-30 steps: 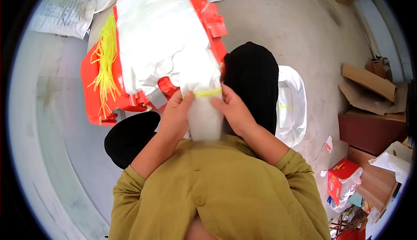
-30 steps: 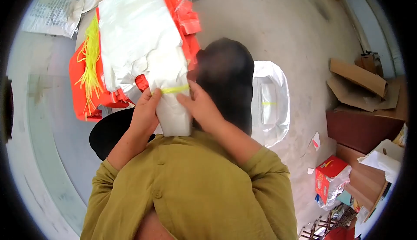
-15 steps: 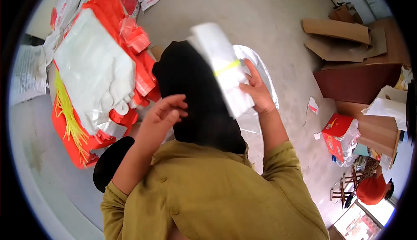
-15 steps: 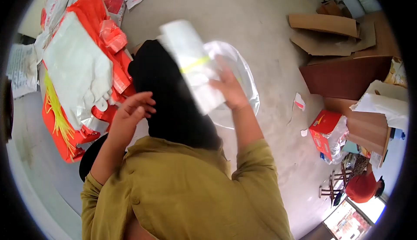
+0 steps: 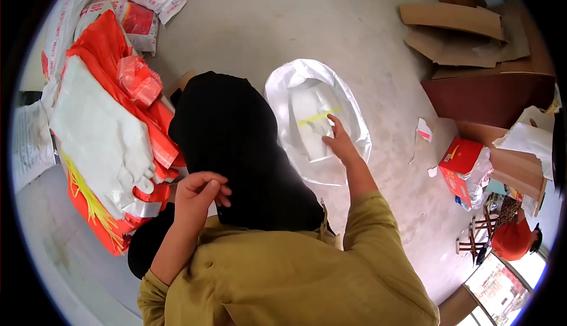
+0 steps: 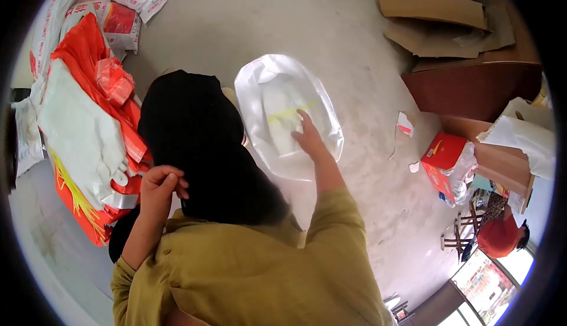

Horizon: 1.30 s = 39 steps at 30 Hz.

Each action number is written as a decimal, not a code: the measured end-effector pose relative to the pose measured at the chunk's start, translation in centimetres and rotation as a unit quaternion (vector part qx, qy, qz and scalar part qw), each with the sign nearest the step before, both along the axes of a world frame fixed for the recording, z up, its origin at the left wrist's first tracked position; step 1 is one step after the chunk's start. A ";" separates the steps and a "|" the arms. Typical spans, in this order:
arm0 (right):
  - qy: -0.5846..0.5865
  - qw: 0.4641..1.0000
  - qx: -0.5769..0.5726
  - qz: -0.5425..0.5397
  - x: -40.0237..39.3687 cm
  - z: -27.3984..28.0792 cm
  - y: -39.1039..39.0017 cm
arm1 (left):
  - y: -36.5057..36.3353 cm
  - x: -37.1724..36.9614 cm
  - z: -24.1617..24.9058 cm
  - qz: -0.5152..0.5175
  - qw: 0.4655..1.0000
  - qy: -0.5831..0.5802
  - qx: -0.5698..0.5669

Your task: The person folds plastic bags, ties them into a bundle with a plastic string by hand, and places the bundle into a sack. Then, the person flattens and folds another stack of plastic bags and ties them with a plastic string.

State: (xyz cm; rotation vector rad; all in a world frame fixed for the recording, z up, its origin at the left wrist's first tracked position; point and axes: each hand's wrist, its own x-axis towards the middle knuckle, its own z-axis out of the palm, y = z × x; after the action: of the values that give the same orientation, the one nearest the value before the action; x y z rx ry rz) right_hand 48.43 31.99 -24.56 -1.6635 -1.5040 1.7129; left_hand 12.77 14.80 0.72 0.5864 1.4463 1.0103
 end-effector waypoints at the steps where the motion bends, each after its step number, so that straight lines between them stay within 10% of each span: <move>1: 0.011 0.999 -0.050 0.004 0.4 -2.0 0.4 | 0.0 0.0 0.1 -0.001 1.000 0.001 0.002; 8: -0.273 0.961 0.037 0.023 3.9 -22.9 -3.5 | -0.9 -0.5 0.8 -0.012 1.000 -0.002 0.001; 17: -0.107 0.993 0.037 -0.017 0.8 -20.6 -1.5 | -0.7 -0.5 1.1 -0.022 1.000 -0.015 0.011; 23: -0.339 0.938 0.068 -0.001 -1.2 -12.6 -0.7 | -1.0 -0.7 0.9 -0.014 0.999 -0.028 0.016; 26: -0.184 0.978 0.071 0.071 -0.3 -16.3 -2.4 | -1.1 -0.6 0.9 -0.015 0.999 -0.027 0.016; 30: -0.269 0.920 0.042 0.281 -1.3 -16.4 -3.9 | -1.0 -0.6 1.0 -0.019 1.000 -0.022 0.004; 39: -0.124 0.966 0.178 0.138 -3.7 -22.1 -0.6 | 0.3 0.5 2.3 -0.053 0.997 0.023 -0.046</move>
State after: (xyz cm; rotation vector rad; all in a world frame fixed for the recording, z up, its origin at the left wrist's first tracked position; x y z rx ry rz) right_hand 44.75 31.34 -46.68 -1.5756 -2.1025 1.2804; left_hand 13.31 15.07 3.05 0.6155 1.4791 0.8469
